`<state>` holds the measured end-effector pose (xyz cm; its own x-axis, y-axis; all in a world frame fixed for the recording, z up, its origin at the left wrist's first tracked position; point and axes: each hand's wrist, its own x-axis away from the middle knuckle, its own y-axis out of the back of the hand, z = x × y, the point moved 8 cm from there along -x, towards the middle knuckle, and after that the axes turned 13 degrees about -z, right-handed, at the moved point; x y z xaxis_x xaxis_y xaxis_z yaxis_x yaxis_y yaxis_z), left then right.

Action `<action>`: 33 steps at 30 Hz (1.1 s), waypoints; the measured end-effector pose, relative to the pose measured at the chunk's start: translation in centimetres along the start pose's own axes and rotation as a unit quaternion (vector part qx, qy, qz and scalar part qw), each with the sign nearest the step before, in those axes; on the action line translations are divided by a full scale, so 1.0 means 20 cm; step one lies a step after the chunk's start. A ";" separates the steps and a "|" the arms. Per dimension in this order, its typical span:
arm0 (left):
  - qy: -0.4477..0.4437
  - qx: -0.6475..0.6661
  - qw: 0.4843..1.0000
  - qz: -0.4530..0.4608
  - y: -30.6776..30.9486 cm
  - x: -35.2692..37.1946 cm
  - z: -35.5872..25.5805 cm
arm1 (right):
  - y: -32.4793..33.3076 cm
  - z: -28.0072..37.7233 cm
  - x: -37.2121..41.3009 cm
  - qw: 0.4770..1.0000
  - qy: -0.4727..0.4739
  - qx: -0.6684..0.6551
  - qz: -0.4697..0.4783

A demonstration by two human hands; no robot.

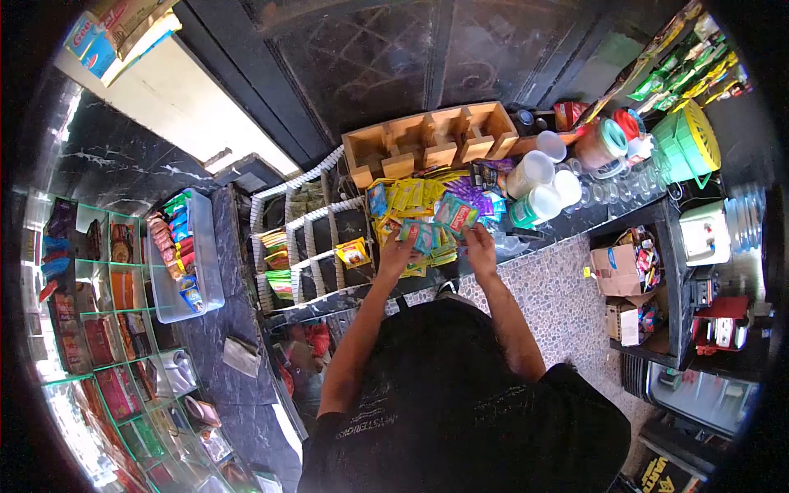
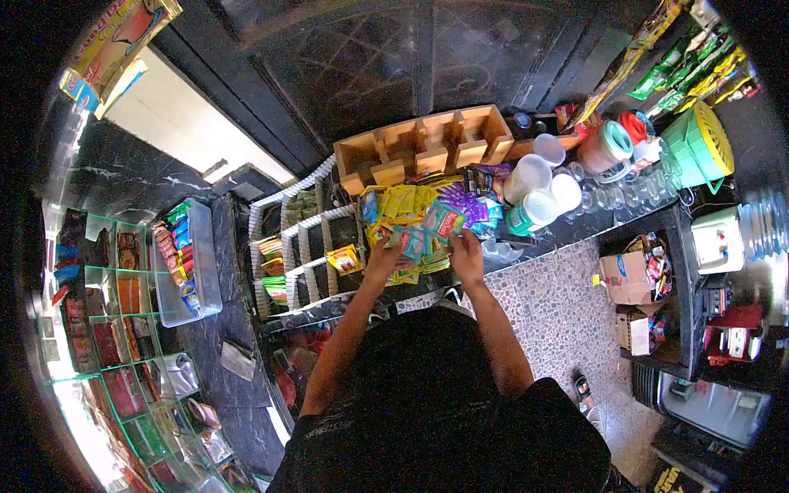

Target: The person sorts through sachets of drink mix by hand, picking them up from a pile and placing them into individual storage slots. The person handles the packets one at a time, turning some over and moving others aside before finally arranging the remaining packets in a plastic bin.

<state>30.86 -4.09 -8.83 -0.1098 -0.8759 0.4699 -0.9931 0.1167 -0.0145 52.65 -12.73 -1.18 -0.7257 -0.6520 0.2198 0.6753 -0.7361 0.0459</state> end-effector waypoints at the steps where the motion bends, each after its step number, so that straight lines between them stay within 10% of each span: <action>1: -0.040 -0.131 0.991 0.005 -0.02 -0.01 -0.01 | 0.02 0.02 -0.01 1.000 0.014 -0.002 -0.008; 5: -0.257 -0.396 0.875 -0.105 -0.01 0.13 -0.21 | 0.05 0.06 0.01 0.996 0.002 0.086 0.035; 8: -0.107 -0.195 0.974 0.038 -0.06 0.20 -0.29 | -0.01 0.05 0.09 0.977 0.147 0.150 0.039; 10: 0.154 0.273 0.929 0.196 -0.16 0.36 -0.37 | -0.09 0.13 0.11 0.971 0.111 0.162 0.136; 17: 0.116 0.181 0.969 0.126 0.00 0.38 -0.31 | -0.25 0.34 0.23 0.905 0.121 0.349 0.209; 19: 0.123 0.211 0.964 0.103 0.03 0.38 -0.31 | -0.26 0.45 0.27 0.870 0.346 0.346 0.064; 25: 0.104 0.293 0.948 0.069 0.11 0.45 -0.47 | -0.54 0.59 0.65 0.815 0.440 0.246 0.285; 28: 0.112 0.305 0.940 0.103 0.14 0.40 -0.37 | -0.54 0.47 0.54 0.737 0.442 0.452 0.238; 33: 0.062 0.335 0.934 0.108 0.23 0.50 -0.47 | -0.40 0.35 0.20 0.916 0.197 0.317 0.146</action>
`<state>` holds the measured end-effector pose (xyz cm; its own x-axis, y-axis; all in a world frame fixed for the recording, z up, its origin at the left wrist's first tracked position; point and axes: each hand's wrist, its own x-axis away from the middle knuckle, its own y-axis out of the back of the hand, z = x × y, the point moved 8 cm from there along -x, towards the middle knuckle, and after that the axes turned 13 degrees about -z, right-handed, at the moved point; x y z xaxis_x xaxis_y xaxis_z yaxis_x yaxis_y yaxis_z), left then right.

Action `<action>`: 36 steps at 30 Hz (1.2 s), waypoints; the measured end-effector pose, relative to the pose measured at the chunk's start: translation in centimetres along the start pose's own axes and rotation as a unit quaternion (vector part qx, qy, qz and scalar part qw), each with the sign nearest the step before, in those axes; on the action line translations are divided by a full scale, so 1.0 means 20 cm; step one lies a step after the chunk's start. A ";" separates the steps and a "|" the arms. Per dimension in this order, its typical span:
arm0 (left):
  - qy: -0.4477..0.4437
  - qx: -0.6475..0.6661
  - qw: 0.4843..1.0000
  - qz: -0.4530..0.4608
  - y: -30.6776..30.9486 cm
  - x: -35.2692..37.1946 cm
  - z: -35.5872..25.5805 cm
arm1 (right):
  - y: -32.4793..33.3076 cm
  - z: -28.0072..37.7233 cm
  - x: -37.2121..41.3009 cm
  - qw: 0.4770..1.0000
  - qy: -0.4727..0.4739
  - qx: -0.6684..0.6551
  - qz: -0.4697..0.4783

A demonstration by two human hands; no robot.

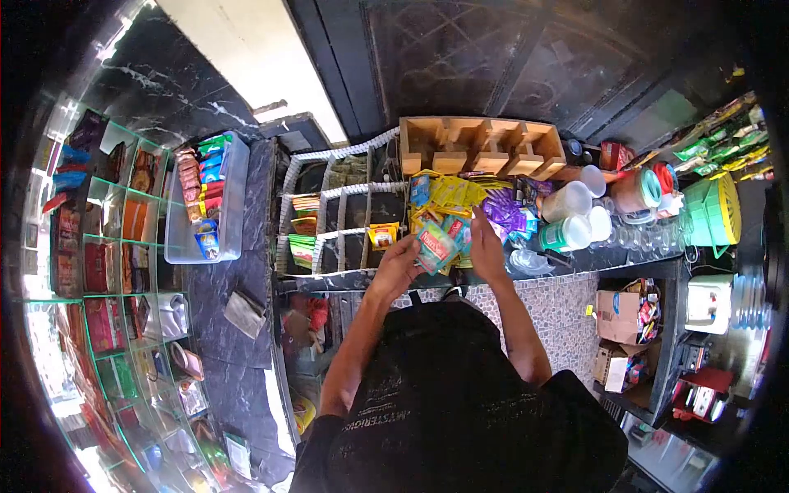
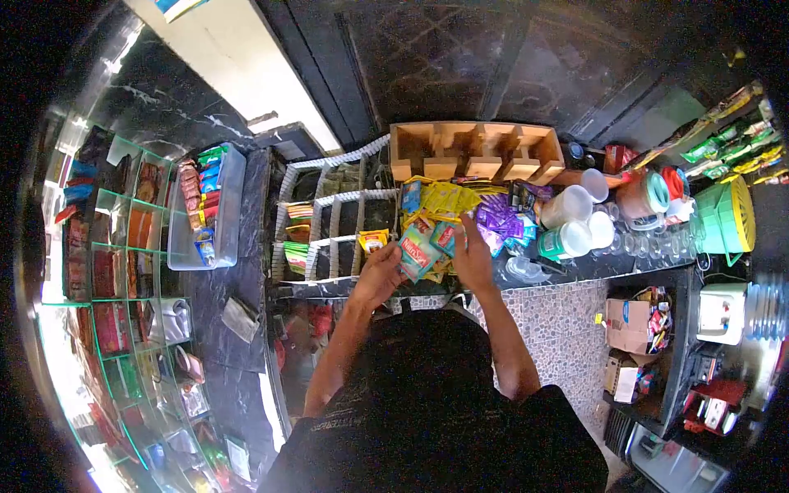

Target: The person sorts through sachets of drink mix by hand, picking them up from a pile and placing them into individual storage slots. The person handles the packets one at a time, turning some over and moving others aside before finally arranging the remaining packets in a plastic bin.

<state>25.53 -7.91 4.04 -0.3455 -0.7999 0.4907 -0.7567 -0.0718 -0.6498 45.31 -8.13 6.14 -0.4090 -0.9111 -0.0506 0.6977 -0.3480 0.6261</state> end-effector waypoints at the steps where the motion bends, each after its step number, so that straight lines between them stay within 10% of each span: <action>1: -0.018 -0.019 1.000 0.008 -0.01 0.01 -0.02 | -0.01 -0.02 -0.01 0.983 -0.080 -0.166 0.022; 4: -0.145 -0.289 0.943 -0.078 0.00 0.00 -0.08 | -0.23 0.00 0.10 0.872 -0.291 -0.351 0.180; 8: -0.250 -0.389 0.875 -0.146 0.09 -0.02 -0.16 | -0.18 0.22 0.18 0.909 -0.195 -0.234 0.284; 14: -0.256 -0.264 0.891 -0.265 0.22 0.03 -0.26 | -0.09 0.22 0.10 0.800 -0.293 -0.500 0.155; 21: -0.204 -0.272 0.933 -0.115 0.14 -0.02 -0.15 | -0.11 0.19 0.06 0.973 -0.083 -0.164 0.139; 26: -0.189 -0.134 0.955 -0.183 0.27 0.01 -0.16 | -0.04 -0.07 -0.11 0.967 -0.118 -0.225 0.012; 36: -0.079 0.088 0.988 -0.096 0.23 0.02 -0.15 | -0.29 -0.29 0.04 0.962 0.132 0.241 0.005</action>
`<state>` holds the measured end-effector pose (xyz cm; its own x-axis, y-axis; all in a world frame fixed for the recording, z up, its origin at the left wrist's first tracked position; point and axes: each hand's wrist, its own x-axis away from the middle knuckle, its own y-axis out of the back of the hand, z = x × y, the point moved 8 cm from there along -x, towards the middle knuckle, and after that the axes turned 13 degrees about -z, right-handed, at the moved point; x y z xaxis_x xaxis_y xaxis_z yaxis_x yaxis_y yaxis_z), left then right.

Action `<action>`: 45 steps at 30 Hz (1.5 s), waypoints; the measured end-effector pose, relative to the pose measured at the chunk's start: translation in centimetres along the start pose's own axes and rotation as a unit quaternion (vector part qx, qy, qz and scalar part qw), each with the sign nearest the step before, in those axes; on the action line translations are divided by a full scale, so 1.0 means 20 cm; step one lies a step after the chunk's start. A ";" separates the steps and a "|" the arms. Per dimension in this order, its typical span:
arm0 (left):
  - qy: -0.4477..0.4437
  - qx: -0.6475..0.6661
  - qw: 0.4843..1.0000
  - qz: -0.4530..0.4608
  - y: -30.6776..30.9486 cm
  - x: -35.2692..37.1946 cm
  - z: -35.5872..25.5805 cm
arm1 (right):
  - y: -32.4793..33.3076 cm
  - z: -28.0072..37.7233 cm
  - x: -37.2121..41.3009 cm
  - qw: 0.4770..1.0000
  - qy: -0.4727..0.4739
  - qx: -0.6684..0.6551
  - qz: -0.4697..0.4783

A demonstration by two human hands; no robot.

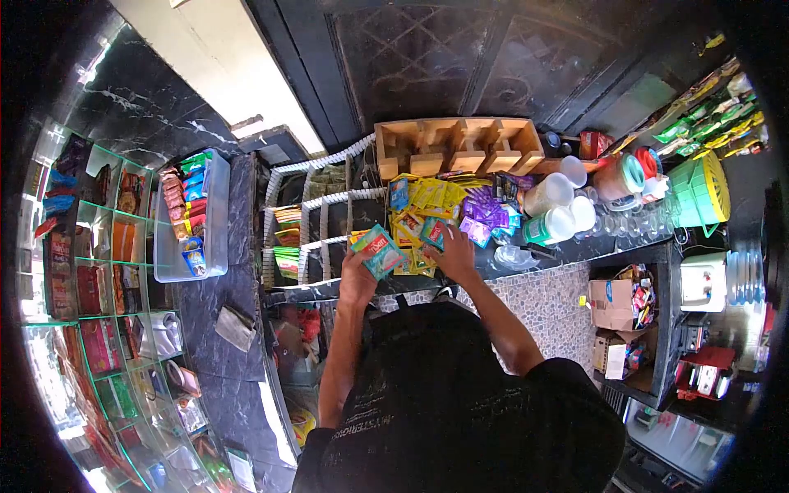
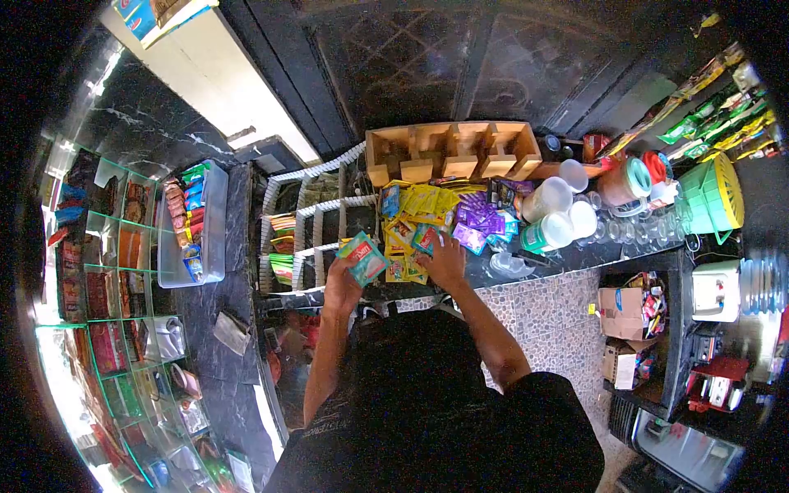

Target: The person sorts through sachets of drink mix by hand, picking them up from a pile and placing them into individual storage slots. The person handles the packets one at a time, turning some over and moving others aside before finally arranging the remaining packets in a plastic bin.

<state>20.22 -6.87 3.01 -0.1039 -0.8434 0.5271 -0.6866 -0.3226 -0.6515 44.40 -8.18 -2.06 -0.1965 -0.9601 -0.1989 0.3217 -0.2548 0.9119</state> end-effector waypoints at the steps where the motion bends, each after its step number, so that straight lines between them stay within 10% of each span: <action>1: 0.044 0.031 0.998 0.026 -0.04 0.03 0.01 | 0.00 0.00 0.00 1.000 -0.013 0.004 -0.007; 16: 0.057 -0.068 0.996 -0.031 -0.02 -0.03 0.18 | 0.53 0.11 -0.19 0.971 -0.095 -0.195 -0.098; 30: 0.066 -0.069 0.995 -0.014 -0.09 -0.01 0.21 | 0.71 0.76 0.02 0.937 0.302 -0.175 -0.012; 36: 0.105 -0.142 0.984 0.009 -0.09 0.05 0.22 | 0.52 0.40 -0.15 0.988 0.149 -0.028 -0.039; 41: 0.007 -0.239 0.971 0.016 -0.19 0.09 0.13 | 0.50 0.42 -0.13 0.925 -0.023 -0.370 0.086; 45: -0.016 -0.289 0.957 -0.012 -0.12 0.05 0.13 | 0.54 0.44 -0.12 0.939 -0.051 -0.291 0.174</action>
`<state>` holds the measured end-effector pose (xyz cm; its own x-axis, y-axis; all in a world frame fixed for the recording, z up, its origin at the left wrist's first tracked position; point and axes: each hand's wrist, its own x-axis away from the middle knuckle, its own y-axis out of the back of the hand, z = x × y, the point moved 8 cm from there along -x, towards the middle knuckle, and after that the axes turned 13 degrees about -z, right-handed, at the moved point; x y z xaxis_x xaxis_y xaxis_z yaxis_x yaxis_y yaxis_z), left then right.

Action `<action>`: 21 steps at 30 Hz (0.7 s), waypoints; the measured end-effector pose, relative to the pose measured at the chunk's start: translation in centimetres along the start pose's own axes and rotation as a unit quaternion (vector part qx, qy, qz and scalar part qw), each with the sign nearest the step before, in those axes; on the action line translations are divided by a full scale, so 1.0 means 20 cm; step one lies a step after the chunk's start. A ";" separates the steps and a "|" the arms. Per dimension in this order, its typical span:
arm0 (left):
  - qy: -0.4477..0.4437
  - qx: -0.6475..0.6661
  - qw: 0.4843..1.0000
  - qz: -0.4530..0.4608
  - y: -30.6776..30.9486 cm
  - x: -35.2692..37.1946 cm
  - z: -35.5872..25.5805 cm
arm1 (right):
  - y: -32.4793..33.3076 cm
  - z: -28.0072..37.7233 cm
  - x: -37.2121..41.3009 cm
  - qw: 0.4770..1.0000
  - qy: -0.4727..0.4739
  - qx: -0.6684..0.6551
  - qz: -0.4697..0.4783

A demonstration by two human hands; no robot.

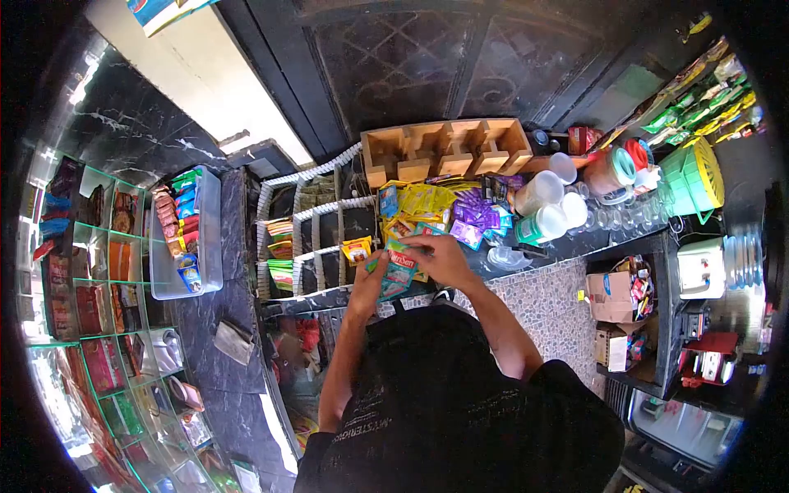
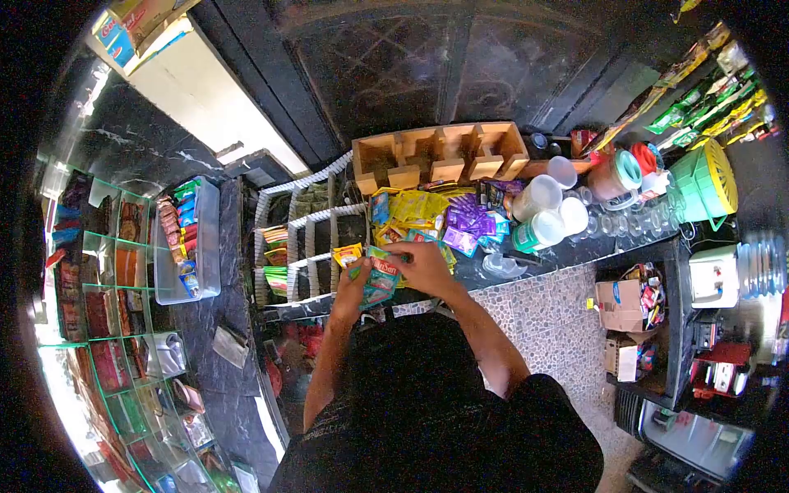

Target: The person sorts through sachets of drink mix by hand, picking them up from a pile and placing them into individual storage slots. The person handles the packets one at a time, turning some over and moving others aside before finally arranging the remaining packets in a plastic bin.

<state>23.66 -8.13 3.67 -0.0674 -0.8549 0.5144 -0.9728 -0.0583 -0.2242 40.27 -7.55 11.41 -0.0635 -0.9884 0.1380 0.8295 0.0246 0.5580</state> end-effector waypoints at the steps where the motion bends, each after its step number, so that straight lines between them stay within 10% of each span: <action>1: 0.001 -0.002 1.000 0.001 0.02 -0.03 0.05 | 0.00 -0.05 -0.02 0.994 0.008 -0.103 -0.022; 6: -0.026 0.013 0.999 0.014 0.06 -0.08 0.08 | 0.05 -0.18 -0.03 0.903 -0.061 -0.410 -0.116; 9: 0.072 0.089 0.993 0.018 0.00 0.04 -0.02 | 0.08 -0.20 -0.03 0.908 -0.073 -0.382 -0.158; 21: 0.005 0.050 0.997 0.052 -0.05 0.07 -0.08 | 0.18 -0.24 -0.08 0.902 -0.052 -0.377 -0.205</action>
<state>24.15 -8.54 5.87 -0.1695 -0.8543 0.4913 -0.9334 -0.0208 -0.3582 45.97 -6.66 9.21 -0.4702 -0.8708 0.1439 0.8633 -0.4876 -0.1299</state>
